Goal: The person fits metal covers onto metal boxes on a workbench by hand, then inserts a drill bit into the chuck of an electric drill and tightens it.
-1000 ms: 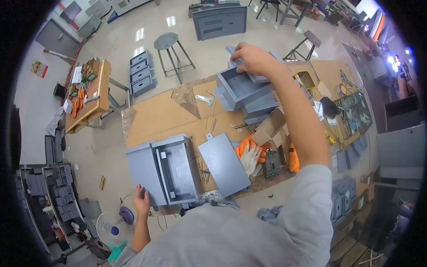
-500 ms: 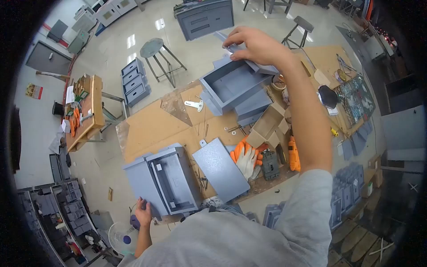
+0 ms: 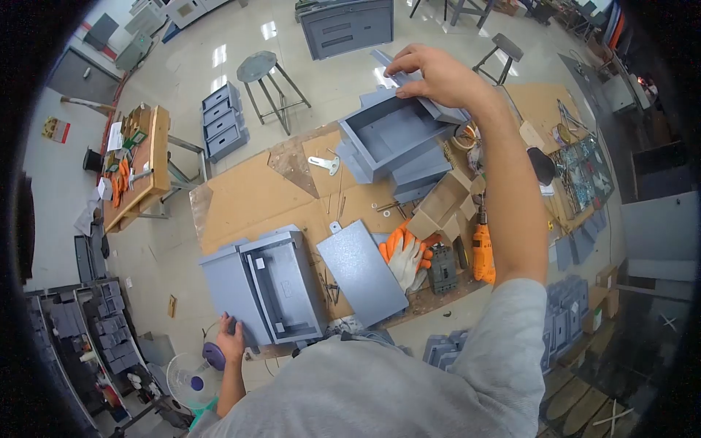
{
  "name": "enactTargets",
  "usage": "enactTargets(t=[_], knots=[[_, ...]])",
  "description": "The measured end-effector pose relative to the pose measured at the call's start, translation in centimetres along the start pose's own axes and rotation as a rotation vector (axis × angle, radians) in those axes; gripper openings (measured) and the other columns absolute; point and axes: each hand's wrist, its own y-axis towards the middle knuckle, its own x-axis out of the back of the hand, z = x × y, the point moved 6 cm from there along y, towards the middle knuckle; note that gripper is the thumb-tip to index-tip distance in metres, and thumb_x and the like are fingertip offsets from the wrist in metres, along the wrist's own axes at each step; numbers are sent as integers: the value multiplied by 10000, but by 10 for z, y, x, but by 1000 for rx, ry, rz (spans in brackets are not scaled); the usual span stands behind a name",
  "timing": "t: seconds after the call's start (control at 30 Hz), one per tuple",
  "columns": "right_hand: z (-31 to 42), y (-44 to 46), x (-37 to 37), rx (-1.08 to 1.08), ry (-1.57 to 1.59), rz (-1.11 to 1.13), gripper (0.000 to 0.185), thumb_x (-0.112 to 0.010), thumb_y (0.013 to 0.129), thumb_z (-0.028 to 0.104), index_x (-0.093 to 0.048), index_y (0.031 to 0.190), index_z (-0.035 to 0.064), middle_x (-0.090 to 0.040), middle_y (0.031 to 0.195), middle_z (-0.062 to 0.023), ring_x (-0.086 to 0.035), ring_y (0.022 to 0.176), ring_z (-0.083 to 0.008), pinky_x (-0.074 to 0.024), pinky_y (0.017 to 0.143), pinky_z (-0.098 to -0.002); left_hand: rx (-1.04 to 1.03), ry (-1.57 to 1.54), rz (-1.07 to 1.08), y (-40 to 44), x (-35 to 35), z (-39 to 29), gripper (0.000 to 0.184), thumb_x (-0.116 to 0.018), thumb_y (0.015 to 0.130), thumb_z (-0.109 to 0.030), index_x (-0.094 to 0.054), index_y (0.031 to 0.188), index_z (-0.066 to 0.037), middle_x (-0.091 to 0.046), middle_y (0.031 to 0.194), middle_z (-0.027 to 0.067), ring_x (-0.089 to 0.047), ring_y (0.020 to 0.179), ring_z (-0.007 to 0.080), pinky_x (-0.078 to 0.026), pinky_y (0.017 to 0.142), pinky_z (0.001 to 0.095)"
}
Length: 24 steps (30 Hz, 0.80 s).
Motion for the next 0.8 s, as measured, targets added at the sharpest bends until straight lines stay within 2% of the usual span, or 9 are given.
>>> enactTargets(t=[0.47,0.57,0.67,0.77,0.8], knots=[[14,5,-40,-21,-40,36,391,-749,735,114,-673,1118,85,-570,1183,-85,-532,1133,-272,-432,973,-350,-46,-20,-40,-3,-1,5,317,-660,831,-101,-644,1097,71,-537,1336,229,-421,1334,359,-345,1094,419],[12,1,-34,-13,-33,-22,372,-731,773,121,-662,1137,85,-576,1191,-79,-549,1120,-257,-436,968,-341,-27,-95,-32,-3,-4,8,430,-670,844,-139,-578,1206,74,-477,1386,248,-392,1346,372,-322,1107,421],[4,-7,-13,-71,28,-121,338,-696,824,131,-655,1157,87,-592,1193,-70,-568,1094,-229,-440,959,-329,-4,16,-152,0,-9,-14,614,-649,887,-269,-435,1358,61,-357,1459,274,-315,1373,403,-249,1134,455],[-8,-14,7,-112,43,-209,308,-655,869,139,-648,1172,86,-617,1169,-52,-572,1056,-181,-440,943,-315,74,248,-154,16,-33,3,740,-566,927,-415,-292,1454,27,-231,1505,294,-232,1394,430,-169,1144,503],[-9,-16,12,-138,59,-215,308,-653,868,147,-648,1169,85,-625,1155,-63,-580,1041,-195,-441,935,-316,75,296,-180,19,-36,2,744,-537,934,-440,-282,1461,20,-222,1508,295,-220,1398,431,-158,1141,516]])
